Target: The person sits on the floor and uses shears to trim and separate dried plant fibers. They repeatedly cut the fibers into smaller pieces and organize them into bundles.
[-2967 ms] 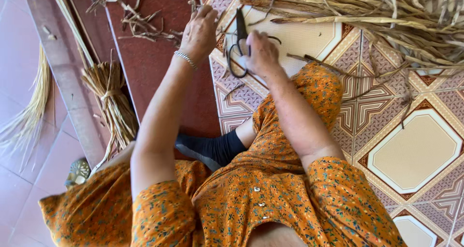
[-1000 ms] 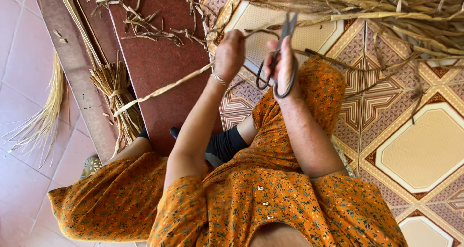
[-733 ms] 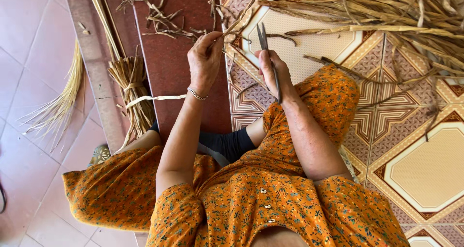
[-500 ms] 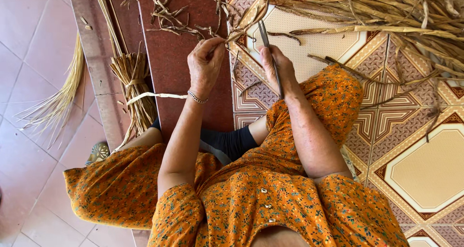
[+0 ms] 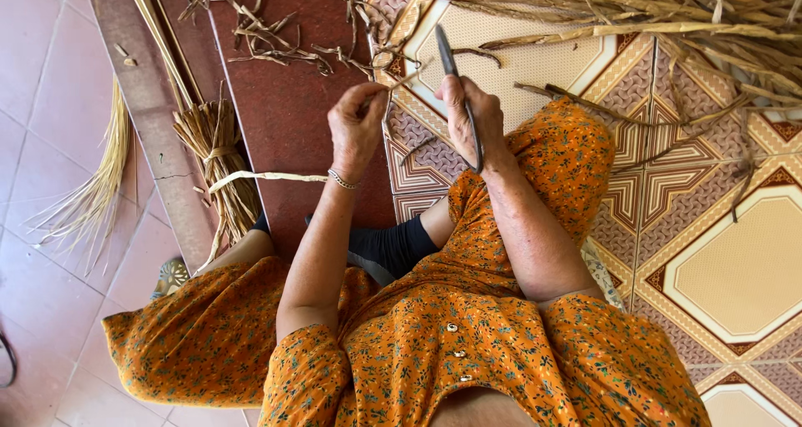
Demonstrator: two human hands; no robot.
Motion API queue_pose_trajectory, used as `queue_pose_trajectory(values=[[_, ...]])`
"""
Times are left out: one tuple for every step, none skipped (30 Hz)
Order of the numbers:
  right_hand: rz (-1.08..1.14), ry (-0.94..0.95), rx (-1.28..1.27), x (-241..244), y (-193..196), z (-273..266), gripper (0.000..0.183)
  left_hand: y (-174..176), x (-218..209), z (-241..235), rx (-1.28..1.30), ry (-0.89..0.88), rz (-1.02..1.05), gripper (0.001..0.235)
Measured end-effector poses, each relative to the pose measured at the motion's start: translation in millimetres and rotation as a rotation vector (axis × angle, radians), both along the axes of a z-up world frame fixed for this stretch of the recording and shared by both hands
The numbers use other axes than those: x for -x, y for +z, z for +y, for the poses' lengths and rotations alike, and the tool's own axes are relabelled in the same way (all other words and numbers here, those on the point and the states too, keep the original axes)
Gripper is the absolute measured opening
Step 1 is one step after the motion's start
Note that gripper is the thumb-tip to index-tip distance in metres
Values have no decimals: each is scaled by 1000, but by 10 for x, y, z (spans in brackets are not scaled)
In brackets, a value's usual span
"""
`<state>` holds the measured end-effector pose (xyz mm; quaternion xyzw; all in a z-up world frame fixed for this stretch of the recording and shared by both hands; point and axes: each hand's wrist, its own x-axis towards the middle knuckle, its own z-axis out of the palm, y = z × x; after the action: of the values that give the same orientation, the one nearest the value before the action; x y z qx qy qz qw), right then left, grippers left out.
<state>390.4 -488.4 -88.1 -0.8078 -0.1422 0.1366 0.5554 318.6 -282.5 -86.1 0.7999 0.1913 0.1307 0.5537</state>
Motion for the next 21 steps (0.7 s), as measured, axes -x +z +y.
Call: queue_pose_trajectory(values=[[-42, -53, -3, -12, 21, -5, 57, -72, 11, -93, 24, -22, 102, 8], [-85, -106, -5, -16, 52, -12, 54, -142, 22, -198, 47, -45, 204, 9], [-157, -130, -25, -17, 92, -28, 52, -211, 26, -318, -15, -131, 173, 10], [-231, -151, -44, -10, 142, -48, 51, -279, 33, -453, -76, -218, 140, 11], [-306, -172, -62, -4, 192, -55, 49, -349, 19, -580, -136, -304, 104, 12], [-359, -142, -116, -5, 239, -32, 49, -427, -38, -687, -30, -362, 131, 16], [-411, -111, -169, 2, 288, -5, 48, -506, -114, -784, 78, -417, 161, 20], [-463, -79, -222, 6, 338, 10, 47, -578, -193, -865, 186, -471, 192, 24], [-547, -76, -198, 12, 390, -3, 47, -647, -282, -937, 314, -547, 138, 28], [-630, -71, -173, 39, 448, -44, 47, -709, -382, -999, 444, -621, 84, 33], [-715, -64, -147, 40, 502, -94, 48, -764, -508, -1047, 576, -694, 27, 38], [-634, -81, -162, 20, 542, -125, 47, -810, -645, -1069, 366, -650, -8, 36], [-550, -100, -180, 8, 574, -143, 46, -849, -781, -1068, 157, -603, -40, 35], [-465, -118, -198, -4, 598, -170, 44, -883, -921, -1059, -50, -552, -74, 33], [-405, -132, -216, -7, 618, -202, 45, -912, -1055, -1051, -257, -497, -110, 31], [-346, -146, -234, -7, 630, -224, 46, -937, -1178, -1050, -462, -437, -147, 30], [-287, -164, -252, -12, 633, -236, 46, -959, -1285, -1067, -663, -375, -186, 29], [-265, -181, -249, -10, 634, -245, 46, -977, -1375, -1103, -701, -389, -190, 30], [-248, -197, -249, -9, 630, -255, 45, -988, -1468, -1147, -742, -400, -199, 32], [-231, -214, -249, -4, 626, -265, 44, -992, -1546, -1199, -783, -410, -207, 33], [-247, -220, -265, -21, 617, -265, 44, -982, -1633, -1229, -861, -420, -199, 29]])
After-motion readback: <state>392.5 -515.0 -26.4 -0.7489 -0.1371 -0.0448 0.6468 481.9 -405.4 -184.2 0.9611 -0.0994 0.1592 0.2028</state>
